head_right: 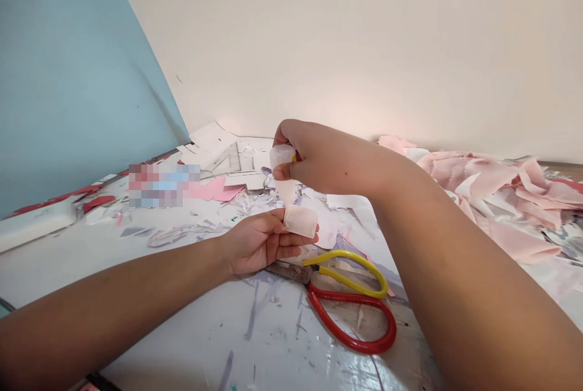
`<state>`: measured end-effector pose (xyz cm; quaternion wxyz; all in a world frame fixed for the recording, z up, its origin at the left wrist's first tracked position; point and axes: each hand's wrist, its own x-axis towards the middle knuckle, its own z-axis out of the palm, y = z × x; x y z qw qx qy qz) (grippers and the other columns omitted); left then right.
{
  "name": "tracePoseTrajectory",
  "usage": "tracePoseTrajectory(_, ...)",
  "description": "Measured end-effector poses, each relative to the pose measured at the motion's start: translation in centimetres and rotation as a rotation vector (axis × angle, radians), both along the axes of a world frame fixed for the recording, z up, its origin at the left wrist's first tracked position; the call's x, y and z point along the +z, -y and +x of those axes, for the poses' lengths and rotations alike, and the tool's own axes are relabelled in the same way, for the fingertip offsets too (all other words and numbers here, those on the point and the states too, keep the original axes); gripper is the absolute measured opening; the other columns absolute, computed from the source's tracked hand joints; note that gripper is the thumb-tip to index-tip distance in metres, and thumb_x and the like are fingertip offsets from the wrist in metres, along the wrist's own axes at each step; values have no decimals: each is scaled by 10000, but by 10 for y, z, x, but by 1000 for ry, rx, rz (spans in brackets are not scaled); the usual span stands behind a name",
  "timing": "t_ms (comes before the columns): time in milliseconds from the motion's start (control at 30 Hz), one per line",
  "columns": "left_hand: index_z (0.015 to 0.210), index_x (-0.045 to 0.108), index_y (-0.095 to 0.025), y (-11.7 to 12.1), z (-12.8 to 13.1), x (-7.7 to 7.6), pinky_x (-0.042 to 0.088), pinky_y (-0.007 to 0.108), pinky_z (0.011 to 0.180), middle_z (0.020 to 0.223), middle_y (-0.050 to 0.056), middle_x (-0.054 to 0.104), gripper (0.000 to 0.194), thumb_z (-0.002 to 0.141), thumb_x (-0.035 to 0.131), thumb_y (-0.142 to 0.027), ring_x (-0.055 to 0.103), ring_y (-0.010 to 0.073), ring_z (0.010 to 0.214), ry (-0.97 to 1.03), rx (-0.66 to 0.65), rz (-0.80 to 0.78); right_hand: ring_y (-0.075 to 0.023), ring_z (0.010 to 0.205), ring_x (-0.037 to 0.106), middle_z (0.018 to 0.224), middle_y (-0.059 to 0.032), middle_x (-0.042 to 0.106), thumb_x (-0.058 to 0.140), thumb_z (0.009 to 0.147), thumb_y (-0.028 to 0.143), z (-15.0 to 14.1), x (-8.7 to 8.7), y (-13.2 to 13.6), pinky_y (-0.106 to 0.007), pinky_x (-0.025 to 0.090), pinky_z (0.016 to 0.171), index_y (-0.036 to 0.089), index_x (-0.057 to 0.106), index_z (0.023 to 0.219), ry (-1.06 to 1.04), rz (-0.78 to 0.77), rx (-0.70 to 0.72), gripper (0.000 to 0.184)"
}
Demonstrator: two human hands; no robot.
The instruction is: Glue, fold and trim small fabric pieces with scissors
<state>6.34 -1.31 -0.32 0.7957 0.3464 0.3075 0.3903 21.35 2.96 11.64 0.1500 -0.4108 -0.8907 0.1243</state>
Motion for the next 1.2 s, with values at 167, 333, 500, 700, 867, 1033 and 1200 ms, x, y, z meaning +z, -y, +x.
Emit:
tracePoseTrajectory(167,1001,604,-120,0,0,1,489,231,672,955,112,685,296,794,396,-82,659,170,853,-16,16,-17,-124,567,453,743,11,557,514,772,288,0,3,3,-245,329,462,262,487,864,2,29,-17,99)
tracePoseTrajectory(333,985,608,-121,0,1,2,497,229,667,935,111,690,278,800,403,-90,664,172,838,-18,24,-24,-129,576,467,748,9,560,508,779,301,0,3,3,-249,333,469,260,483,870,1,30,-25,103)
tracePoseTrajectory(500,1000,596,-109,1,2,3,494,230,662,954,129,685,273,799,411,-98,662,180,850,-38,25,-39,-141,600,485,785,1,573,539,774,354,-1,-1,-3,-254,329,478,271,490,939,7,5,3,192)
tracePoseTrajectory(700,999,601,-111,1,2,0,496,233,686,1008,128,673,264,805,422,-119,655,181,880,-37,22,-20,-147,606,496,768,11,563,568,740,435,-3,-2,0,-252,322,465,288,497,977,10,26,1,288)
tracePoseTrajectory(867,991,612,-121,0,3,0,504,228,663,988,125,681,277,802,409,-108,654,187,887,-79,38,-6,-146,606,505,772,13,553,586,717,443,-4,-1,2,-247,333,467,287,493,964,8,57,-3,307)
tracePoseTrajectory(1033,996,620,-124,2,5,4,503,206,639,982,123,684,316,792,384,-73,658,173,871,-109,12,6,-146,600,505,801,-2,563,616,691,427,-5,-2,-3,-252,346,473,253,495,883,-25,113,-52,286)
tracePoseTrajectory(1200,1020,604,-110,3,3,3,508,218,680,995,148,678,314,795,388,-84,649,188,909,-97,-17,-3,-130,634,507,774,10,539,612,712,398,1,1,-11,-244,351,510,222,502,823,-411,279,-120,235)
